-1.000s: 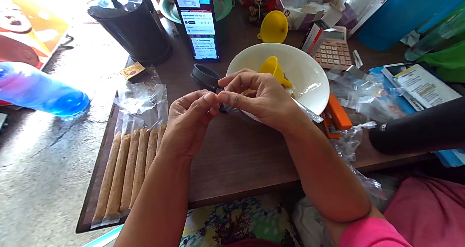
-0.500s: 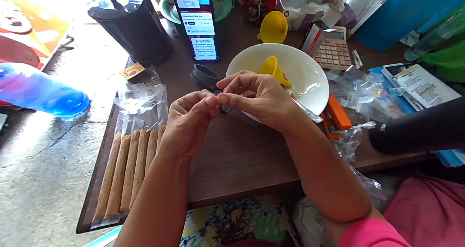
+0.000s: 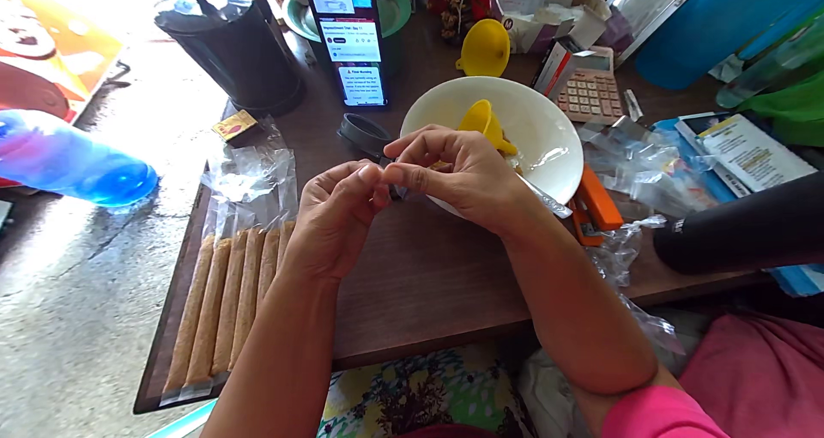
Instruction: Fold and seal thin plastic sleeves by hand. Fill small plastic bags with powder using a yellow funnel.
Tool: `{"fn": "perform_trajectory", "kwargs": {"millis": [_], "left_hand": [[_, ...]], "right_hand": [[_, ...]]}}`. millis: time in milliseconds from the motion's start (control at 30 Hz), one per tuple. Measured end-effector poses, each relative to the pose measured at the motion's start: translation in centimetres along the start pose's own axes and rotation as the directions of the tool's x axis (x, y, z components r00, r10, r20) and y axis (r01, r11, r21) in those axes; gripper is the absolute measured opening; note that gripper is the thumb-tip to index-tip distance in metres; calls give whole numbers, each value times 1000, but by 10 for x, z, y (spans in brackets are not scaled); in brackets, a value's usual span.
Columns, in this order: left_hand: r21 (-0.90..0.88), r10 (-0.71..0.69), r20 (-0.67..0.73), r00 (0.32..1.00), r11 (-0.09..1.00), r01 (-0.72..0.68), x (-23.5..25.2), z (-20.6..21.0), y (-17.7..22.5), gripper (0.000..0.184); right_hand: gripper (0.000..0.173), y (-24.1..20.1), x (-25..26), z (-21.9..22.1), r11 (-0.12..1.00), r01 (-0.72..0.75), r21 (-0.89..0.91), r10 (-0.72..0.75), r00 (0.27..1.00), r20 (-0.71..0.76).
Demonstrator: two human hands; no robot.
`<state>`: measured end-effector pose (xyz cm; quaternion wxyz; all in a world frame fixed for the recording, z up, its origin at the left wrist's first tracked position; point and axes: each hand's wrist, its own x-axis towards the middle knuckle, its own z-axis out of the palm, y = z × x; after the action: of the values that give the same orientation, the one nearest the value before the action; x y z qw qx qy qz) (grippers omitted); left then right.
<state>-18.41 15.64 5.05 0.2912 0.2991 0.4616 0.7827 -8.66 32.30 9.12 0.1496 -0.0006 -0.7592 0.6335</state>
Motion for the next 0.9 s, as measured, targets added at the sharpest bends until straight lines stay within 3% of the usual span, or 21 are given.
{"fn": "perform_trajectory", "kwargs": {"millis": [300, 900], "left_hand": [[-29, -18, 26, 1000, 999, 19, 0, -3, 0, 27], [-42, -20, 12, 1000, 999, 21, 0, -2, -1, 15]], "right_hand": [[9, 1, 0, 0, 999, 3, 42, -3, 1000, 6], [8, 1, 0, 0, 1000, 3, 31, -4, 1000, 14]]}}
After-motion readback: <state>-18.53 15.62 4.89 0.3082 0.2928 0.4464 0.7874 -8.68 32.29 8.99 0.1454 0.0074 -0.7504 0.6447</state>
